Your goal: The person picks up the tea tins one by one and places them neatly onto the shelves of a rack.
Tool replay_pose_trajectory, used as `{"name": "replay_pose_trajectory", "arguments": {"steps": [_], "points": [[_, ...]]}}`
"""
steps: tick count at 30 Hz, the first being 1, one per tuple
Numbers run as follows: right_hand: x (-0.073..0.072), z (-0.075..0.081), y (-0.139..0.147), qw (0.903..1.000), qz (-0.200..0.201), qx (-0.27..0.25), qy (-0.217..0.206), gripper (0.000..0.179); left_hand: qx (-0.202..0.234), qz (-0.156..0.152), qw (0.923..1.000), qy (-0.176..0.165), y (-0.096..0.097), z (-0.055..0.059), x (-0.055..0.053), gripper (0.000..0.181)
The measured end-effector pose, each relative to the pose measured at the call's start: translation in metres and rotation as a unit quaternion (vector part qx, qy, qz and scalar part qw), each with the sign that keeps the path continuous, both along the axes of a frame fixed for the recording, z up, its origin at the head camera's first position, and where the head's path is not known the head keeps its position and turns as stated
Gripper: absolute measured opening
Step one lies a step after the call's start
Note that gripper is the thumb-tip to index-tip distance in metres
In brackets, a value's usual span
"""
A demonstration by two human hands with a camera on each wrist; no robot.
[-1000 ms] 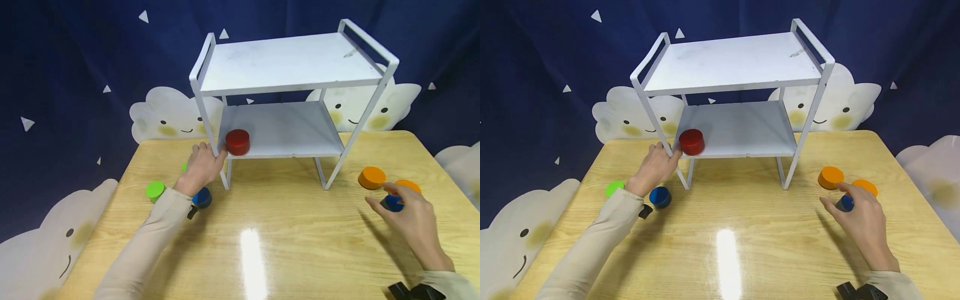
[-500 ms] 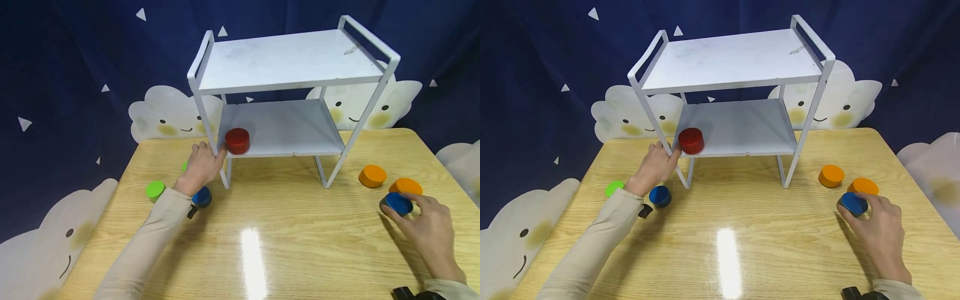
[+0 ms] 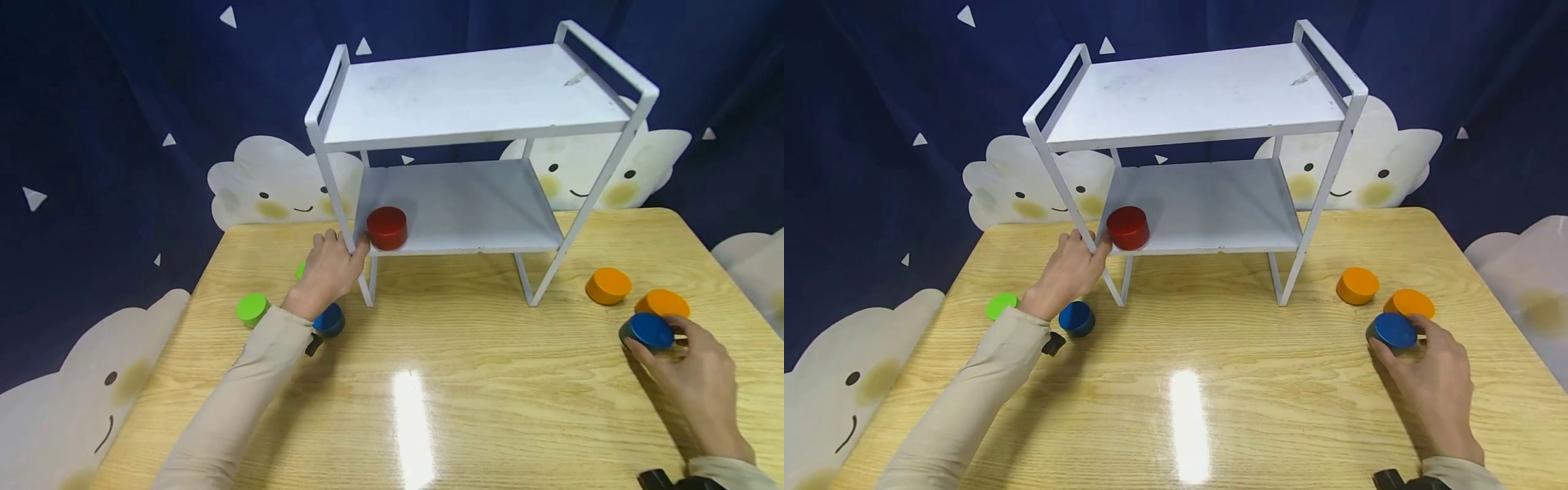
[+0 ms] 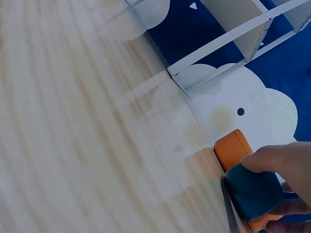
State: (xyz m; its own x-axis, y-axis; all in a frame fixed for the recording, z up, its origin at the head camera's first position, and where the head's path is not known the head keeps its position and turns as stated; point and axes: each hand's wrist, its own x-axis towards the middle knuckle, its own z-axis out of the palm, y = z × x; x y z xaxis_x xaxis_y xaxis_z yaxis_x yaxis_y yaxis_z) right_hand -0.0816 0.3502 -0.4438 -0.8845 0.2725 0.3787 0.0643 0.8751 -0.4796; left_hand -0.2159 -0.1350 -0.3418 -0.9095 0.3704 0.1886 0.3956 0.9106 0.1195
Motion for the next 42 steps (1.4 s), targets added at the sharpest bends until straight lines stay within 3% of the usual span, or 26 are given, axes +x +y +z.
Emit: {"name": "replay_pose_trajectory", "arguments": {"steps": [1,4,8,16,22,34,42], "points": [[-0.0003,0.0000,0.0003,1.0000,-0.001,-0.004,-0.005,0.067,-0.005,-0.002,1.0000,0.000,-0.0001,0.0002,0.0001,0.027],[-0.0012,-0.0002,0.0007,0.9998,-0.004,-0.013,-0.017,0.069,0.069,0.049,0.9955,-0.043,0.0011,0.0006,-0.0003,0.041],[-0.0019,-0.0004,-0.0004,0.9991,-0.009,-0.023,-0.035,0.072,0.106,0.086,0.9879,-0.074,0.0019,0.0013,-0.0010,0.050],[-0.0025,-0.0003,-0.0026,0.9928,-0.044,-0.051,-0.099,0.097,0.121,0.090,0.9855,-0.078,0.0026,0.0015,-0.0027,0.053],[-0.0021,-0.0019,-0.0040,0.9930,-0.048,-0.053,-0.094,0.095,0.108,0.073,0.9893,-0.065,0.0027,0.0030,-0.0027,0.050],[-0.0020,-0.0026,-0.0056,0.9933,-0.057,-0.061,-0.080,0.090,0.099,0.117,0.9856,-0.071,0.0036,0.0036,-0.0006,0.061],[-0.0019,-0.0001,-0.0081,0.9945,-0.053,-0.058,-0.069,0.088,0.091,0.116,0.9874,-0.056,0.0042,0.0044,-0.0003,0.058]]}}
